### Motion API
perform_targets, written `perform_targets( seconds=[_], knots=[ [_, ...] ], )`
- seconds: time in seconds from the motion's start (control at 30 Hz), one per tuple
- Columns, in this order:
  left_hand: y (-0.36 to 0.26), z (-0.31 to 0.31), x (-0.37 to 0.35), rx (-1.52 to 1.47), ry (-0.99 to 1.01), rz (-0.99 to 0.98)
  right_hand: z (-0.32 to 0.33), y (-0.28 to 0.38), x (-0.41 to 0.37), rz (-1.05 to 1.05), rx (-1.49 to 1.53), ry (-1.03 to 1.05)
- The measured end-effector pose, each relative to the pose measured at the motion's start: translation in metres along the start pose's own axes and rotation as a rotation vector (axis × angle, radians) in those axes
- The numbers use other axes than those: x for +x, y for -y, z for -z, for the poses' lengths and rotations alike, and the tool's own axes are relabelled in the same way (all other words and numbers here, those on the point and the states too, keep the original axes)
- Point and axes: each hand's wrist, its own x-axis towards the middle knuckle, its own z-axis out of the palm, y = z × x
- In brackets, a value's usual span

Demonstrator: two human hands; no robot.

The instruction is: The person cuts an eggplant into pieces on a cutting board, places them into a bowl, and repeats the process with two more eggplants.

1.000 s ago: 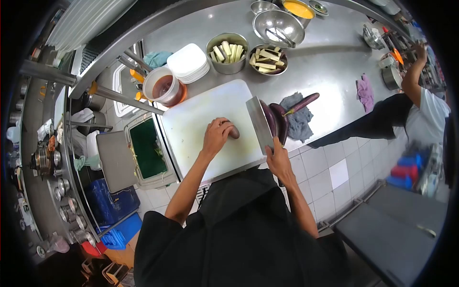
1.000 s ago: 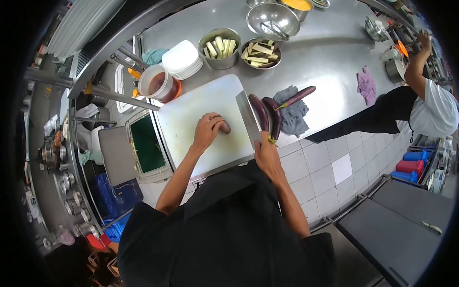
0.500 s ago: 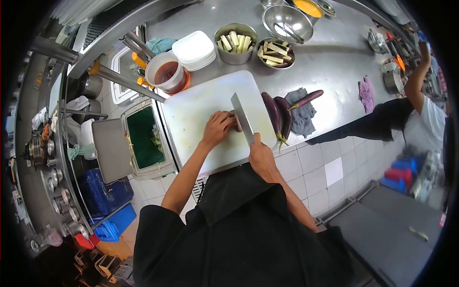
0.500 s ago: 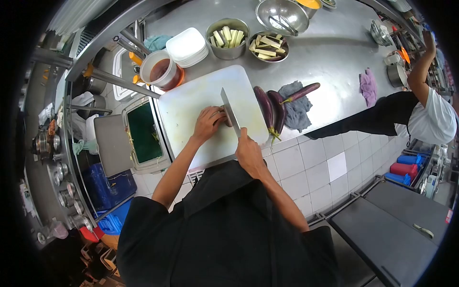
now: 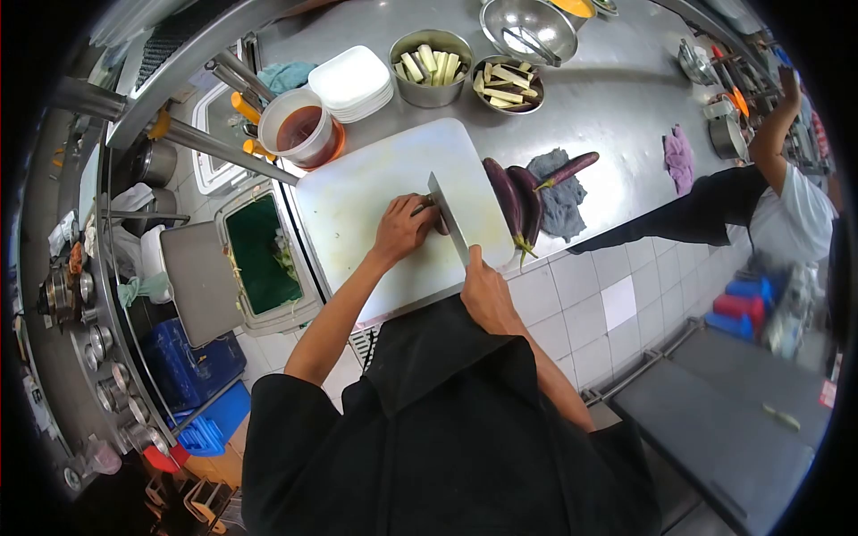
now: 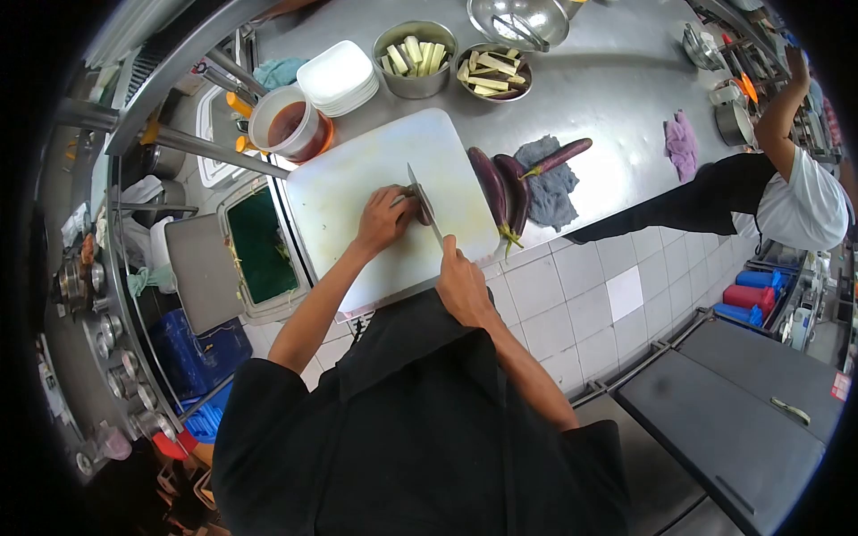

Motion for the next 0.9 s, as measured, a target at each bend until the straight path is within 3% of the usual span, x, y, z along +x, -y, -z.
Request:
perform_targets(
  seconds=[0.57, 0.63, 0.73, 0.83, 0.9],
  knots=[
    [0.003, -0.008, -0.003, -0.009, 0.018, 0.045, -0.014, -0.008, 0.044, 0.041, 0.028, -0.031],
    [0.001, -0.009, -0.004, -0.04, -0.032, 0.054, -0.033, -0.025, 0.061, 0.244, -0.018, -0.175],
    [0.002, -0.008, -0.004, -0.051, -0.031, 0.042, -0.043, -0.032, 0.077, 0.087, -0.009, -0.072],
    [0.001, -0.011, -0.013, -0.049, 0.003, -0.055, -0.046, -0.046, 0.042, 0.163, -0.027, -0.116],
    [-0.009, -0.013, -0.012, -0.014, -0.016, -0.036, -0.031, -0.041, 0.028, 0.074, -0.083, -0.034]
  ],
)
